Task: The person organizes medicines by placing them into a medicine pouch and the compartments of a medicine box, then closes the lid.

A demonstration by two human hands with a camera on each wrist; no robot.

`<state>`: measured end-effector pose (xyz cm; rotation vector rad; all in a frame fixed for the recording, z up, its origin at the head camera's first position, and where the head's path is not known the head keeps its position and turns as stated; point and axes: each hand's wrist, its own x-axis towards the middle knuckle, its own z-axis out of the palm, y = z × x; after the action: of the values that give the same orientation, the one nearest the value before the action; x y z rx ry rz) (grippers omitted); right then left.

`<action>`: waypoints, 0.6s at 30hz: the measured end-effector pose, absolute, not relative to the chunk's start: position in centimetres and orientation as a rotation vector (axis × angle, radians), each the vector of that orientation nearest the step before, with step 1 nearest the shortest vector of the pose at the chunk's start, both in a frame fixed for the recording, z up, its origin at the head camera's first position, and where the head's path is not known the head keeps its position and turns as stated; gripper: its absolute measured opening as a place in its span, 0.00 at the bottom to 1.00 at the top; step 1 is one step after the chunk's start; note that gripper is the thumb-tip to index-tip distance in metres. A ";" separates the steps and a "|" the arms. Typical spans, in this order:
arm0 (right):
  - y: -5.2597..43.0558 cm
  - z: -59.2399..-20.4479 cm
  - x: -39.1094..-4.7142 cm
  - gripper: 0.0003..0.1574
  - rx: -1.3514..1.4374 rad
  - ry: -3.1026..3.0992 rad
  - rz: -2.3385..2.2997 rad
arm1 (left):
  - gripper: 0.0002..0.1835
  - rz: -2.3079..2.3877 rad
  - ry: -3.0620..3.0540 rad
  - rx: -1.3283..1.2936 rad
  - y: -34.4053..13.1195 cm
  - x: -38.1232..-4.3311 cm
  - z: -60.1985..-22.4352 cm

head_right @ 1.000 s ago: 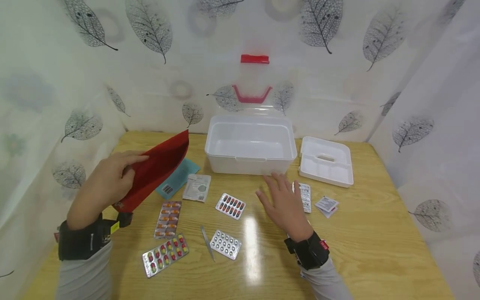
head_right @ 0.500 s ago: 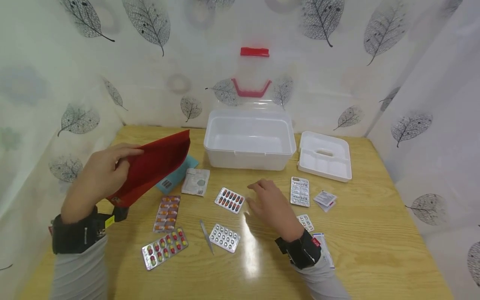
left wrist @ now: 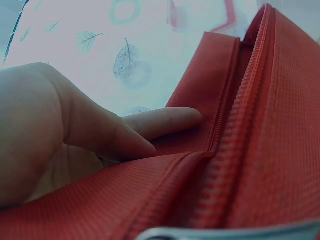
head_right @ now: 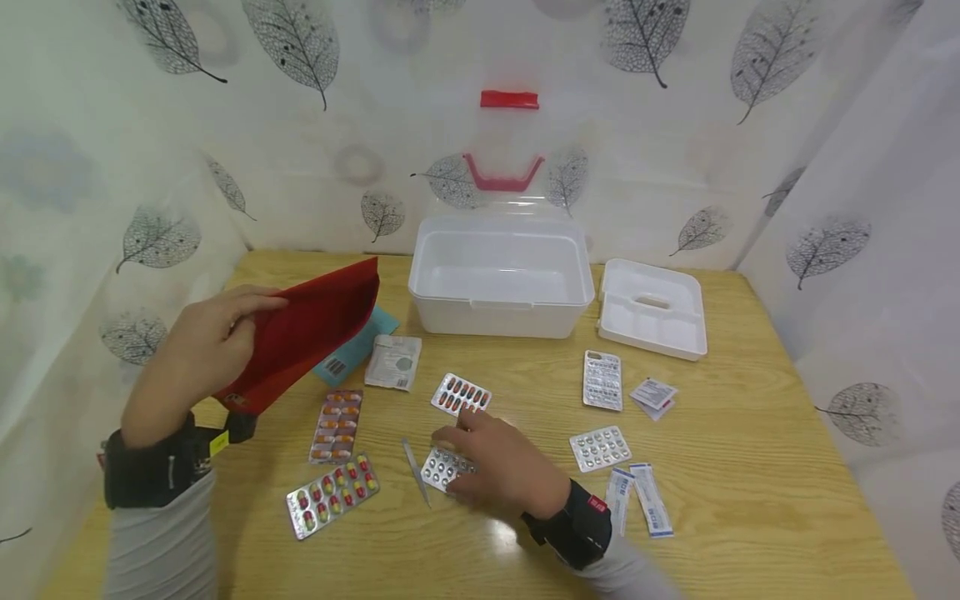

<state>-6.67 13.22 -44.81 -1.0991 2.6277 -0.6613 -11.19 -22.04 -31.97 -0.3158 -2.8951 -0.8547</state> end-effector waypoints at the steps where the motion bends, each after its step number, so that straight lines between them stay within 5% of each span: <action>1: 13.1 -44.9 -6.6 0.37 -1.098 2.602 -0.661 | 0.25 -0.856 -2.895 -0.316 -22.1 -11.2 -32.0; 18: 12.6 -46.4 -6.0 0.37 -1.011 2.541 -0.723 | 0.24 -0.843 -2.907 -0.359 -22.2 -11.2 -32.0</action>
<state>-6.02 12.61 -46.36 -1.0109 2.5405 -0.7230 -11.20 -22.22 -31.96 -0.3587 -2.9067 -0.8428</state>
